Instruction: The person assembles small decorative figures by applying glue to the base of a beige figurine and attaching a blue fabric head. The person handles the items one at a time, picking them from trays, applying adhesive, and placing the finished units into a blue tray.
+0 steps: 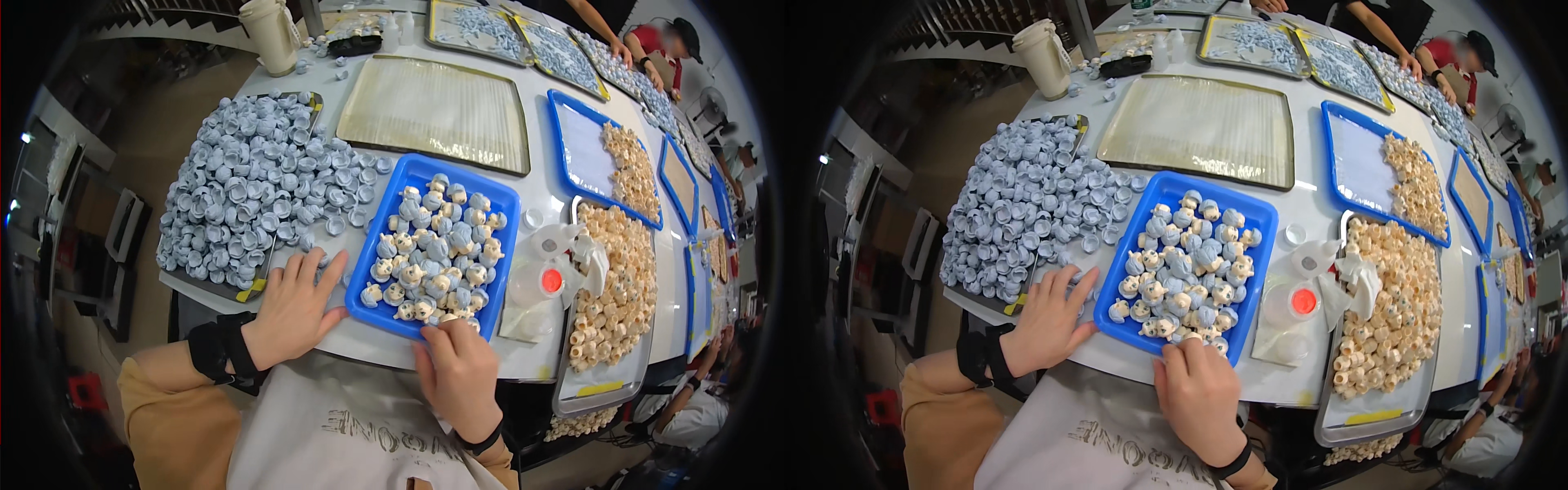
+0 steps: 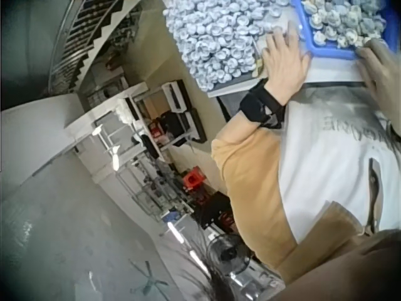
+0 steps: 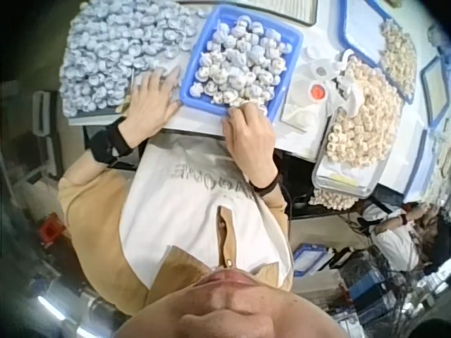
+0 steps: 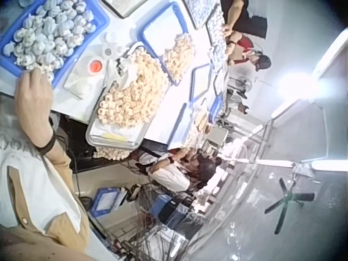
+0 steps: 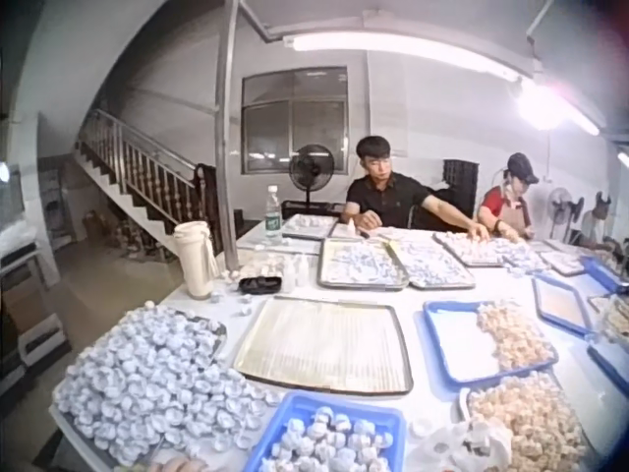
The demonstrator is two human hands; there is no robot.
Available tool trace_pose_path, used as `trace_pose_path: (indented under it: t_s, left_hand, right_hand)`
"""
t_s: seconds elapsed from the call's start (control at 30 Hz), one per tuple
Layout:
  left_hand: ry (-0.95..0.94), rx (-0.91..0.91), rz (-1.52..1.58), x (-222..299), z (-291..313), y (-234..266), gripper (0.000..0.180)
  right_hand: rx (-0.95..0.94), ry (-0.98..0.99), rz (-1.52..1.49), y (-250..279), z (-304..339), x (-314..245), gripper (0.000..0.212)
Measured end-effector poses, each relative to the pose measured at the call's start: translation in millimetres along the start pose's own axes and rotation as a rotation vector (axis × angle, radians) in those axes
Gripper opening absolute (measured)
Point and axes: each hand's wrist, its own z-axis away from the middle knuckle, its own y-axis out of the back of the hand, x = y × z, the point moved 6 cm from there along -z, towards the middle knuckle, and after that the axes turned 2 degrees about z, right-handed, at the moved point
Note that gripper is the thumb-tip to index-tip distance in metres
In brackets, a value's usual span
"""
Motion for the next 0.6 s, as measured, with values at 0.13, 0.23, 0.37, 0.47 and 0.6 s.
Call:
trace_pose_path:
  t_s: [0.13,0.23,0.37,0.47,0.6]
  left_hand:
    - [0.08,0.047,0.071,-1.7,-7.8,0.4,0.073]
    - [0.119,0.046,0.031,0.5,-9.5,-0.9,0.069]
    - [0.115,0.107,-0.019,-1.4,-12.6,-5.2,0.061]
    - [0.047,0.173,-0.056,-4.6,-13.8,-8.2,0.053]
    - [-0.038,0.259,-0.062,-5.3,-16.9,-4.9,0.045]
  right_hand:
    - [-0.129,0.038,0.07,4.5,-5.1,-5.6,0.021]
    - [-0.18,0.072,0.058,7.7,-7.7,-4.2,0.022]
    - [-0.148,0.11,-0.043,6.2,-9.0,2.9,0.023]
    - [-0.139,0.138,-0.137,5.5,-10.3,8.0,0.023]
    - [-0.219,0.136,-0.199,4.6,-14.4,9.9,0.022]
